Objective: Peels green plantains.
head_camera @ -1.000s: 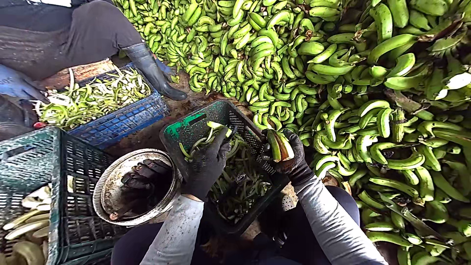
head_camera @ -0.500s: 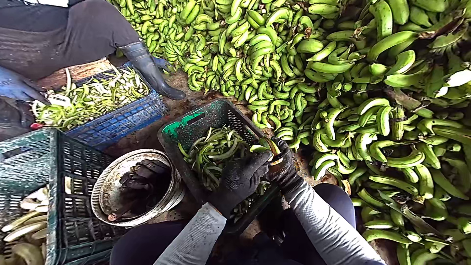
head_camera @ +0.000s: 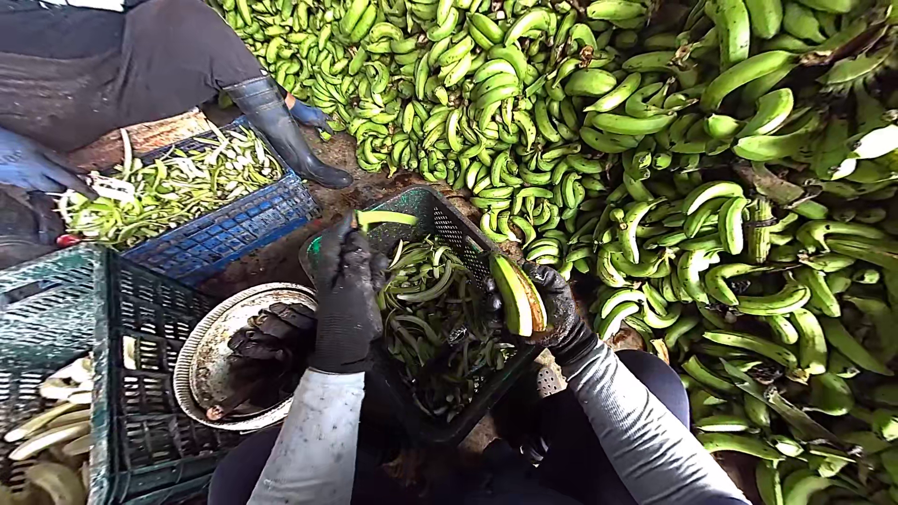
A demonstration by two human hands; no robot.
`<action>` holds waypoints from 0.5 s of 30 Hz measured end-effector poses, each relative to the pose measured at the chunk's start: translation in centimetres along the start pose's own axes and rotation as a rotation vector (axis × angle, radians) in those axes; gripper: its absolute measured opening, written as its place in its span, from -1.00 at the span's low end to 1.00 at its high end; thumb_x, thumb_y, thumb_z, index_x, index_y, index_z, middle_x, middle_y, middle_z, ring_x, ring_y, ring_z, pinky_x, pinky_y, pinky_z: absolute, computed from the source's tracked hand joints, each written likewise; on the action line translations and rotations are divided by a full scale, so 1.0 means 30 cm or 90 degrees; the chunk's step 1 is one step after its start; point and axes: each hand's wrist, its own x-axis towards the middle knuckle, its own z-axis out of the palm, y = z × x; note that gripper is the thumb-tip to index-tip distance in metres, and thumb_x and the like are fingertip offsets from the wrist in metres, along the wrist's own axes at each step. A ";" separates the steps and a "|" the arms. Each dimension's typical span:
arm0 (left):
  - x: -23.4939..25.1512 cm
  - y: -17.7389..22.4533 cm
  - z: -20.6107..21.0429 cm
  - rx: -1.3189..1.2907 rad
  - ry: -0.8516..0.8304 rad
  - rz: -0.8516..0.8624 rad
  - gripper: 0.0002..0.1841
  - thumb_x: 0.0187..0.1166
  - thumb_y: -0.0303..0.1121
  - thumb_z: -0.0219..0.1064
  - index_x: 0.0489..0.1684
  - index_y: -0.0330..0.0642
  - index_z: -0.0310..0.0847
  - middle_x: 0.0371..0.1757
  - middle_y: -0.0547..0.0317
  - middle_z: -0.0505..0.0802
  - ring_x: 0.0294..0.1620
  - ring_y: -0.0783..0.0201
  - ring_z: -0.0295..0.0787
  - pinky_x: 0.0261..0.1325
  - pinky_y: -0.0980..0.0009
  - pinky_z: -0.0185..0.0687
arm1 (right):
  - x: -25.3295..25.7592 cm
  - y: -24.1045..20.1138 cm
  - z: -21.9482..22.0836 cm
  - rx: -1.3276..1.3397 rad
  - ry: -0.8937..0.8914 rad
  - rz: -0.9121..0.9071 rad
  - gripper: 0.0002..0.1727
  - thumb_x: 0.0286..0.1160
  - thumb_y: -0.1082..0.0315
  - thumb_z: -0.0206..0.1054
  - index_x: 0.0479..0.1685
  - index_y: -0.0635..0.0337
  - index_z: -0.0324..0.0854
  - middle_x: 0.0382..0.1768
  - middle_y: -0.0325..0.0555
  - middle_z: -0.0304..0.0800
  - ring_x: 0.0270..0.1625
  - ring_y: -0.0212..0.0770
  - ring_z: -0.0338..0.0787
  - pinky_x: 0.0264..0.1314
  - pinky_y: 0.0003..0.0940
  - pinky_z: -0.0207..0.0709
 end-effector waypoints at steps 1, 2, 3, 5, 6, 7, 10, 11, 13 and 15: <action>0.001 0.008 -0.010 0.022 -0.006 0.015 -0.60 0.86 -0.25 0.00 0.64 0.13 0.31 -0.18 0.47 0.61 -0.36 0.57 0.58 -0.32 0.62 0.60 | 0.002 -0.008 0.004 -0.008 0.018 -0.014 -0.33 0.29 -0.17 0.39 0.36 0.01 0.58 -0.02 0.02 0.79 -0.12 -0.07 0.83 -0.07 -0.13 0.77; -0.006 0.015 -0.009 0.051 -0.030 0.037 -0.58 0.84 -0.28 0.00 0.65 0.07 0.31 -0.20 0.43 0.62 -0.37 0.54 0.58 -0.32 0.57 0.61 | 0.006 -0.015 0.009 -0.009 0.032 -0.025 -0.37 0.37 -0.16 0.32 0.36 0.02 0.56 -0.01 0.04 0.77 -0.11 -0.07 0.82 -0.10 -0.15 0.76; -0.025 0.016 0.002 0.089 -0.072 0.054 -0.57 0.81 -0.31 0.02 0.65 -0.02 0.32 -0.21 0.35 0.63 -0.38 0.48 0.57 -0.31 0.49 0.61 | 0.011 -0.016 0.012 -0.010 0.057 -0.031 -0.42 0.49 -0.14 0.18 0.35 0.04 0.55 -0.02 0.06 0.77 -0.14 -0.07 0.82 -0.15 -0.18 0.76; -0.086 -0.002 0.053 0.183 -0.184 0.073 -0.60 0.76 -0.31 0.08 0.53 -0.16 0.43 -0.25 0.19 0.69 -0.40 0.36 0.62 -0.30 0.32 0.66 | 0.021 -0.005 0.007 0.009 0.110 -0.029 -0.41 0.63 -0.17 -0.05 0.29 0.08 0.56 -0.09 0.08 0.77 -0.22 -0.08 0.81 -0.27 -0.23 0.74; -0.119 -0.016 0.089 0.223 -0.244 0.098 -0.62 0.75 -0.30 0.11 0.45 -0.21 0.51 -0.24 0.13 0.76 -0.39 0.33 0.69 -0.27 0.28 0.73 | 0.024 0.004 0.001 0.017 0.123 -0.031 -0.40 0.63 -0.21 -0.07 0.25 0.06 0.56 -0.13 0.05 0.77 -0.26 -0.11 0.80 -0.30 -0.26 0.73; -0.151 -0.033 0.125 0.246 -0.295 0.135 -0.64 0.76 -0.28 0.14 0.38 -0.24 0.60 -0.20 0.09 0.83 -0.34 0.32 0.76 -0.21 0.26 0.77 | 0.024 0.014 0.001 0.015 0.145 -0.050 -0.42 0.65 -0.21 -0.08 0.20 0.04 0.59 -0.18 0.01 0.78 -0.28 -0.15 0.80 -0.29 -0.27 0.73; -0.216 -0.064 0.188 0.265 -0.376 0.238 -0.67 0.76 -0.26 0.20 0.31 -0.18 0.71 -0.05 0.09 0.91 -0.14 0.34 0.87 0.05 0.30 0.83 | 0.028 0.034 0.036 -0.016 0.214 -0.123 -0.56 0.72 -0.09 -0.06 0.03 -0.09 0.68 -0.27 -0.18 0.84 -0.24 -0.30 0.83 -0.18 -0.30 0.76; -0.228 -0.064 0.195 0.289 -0.379 0.258 -0.66 0.76 -0.23 0.20 0.34 -0.16 0.70 -0.02 0.07 0.91 -0.09 0.30 0.88 0.09 0.26 0.82 | 0.031 0.037 0.041 -0.020 0.226 -0.128 -0.56 0.73 -0.08 -0.06 0.03 -0.08 0.68 -0.27 -0.18 0.83 -0.24 -0.30 0.83 -0.19 -0.29 0.76; -0.241 -0.068 0.199 0.339 -0.373 0.286 -0.62 0.75 -0.19 0.20 0.42 -0.11 0.66 0.00 0.04 0.91 -0.09 0.23 0.89 0.05 0.20 0.83 | 0.033 0.041 0.040 -0.026 0.225 -0.132 -0.54 0.74 -0.08 -0.10 0.01 -0.04 0.66 -0.26 -0.17 0.82 -0.21 -0.29 0.83 -0.15 -0.27 0.76; -0.247 -0.077 0.203 0.372 -0.354 0.300 -0.61 0.74 -0.17 0.21 0.42 -0.08 0.67 -0.06 0.04 0.92 -0.15 0.19 0.90 -0.04 0.16 0.83 | 0.033 0.047 0.044 -0.045 0.227 -0.143 -0.55 0.76 -0.04 -0.12 -0.07 -0.04 0.66 -0.31 -0.20 0.82 -0.24 -0.33 0.83 -0.16 -0.31 0.76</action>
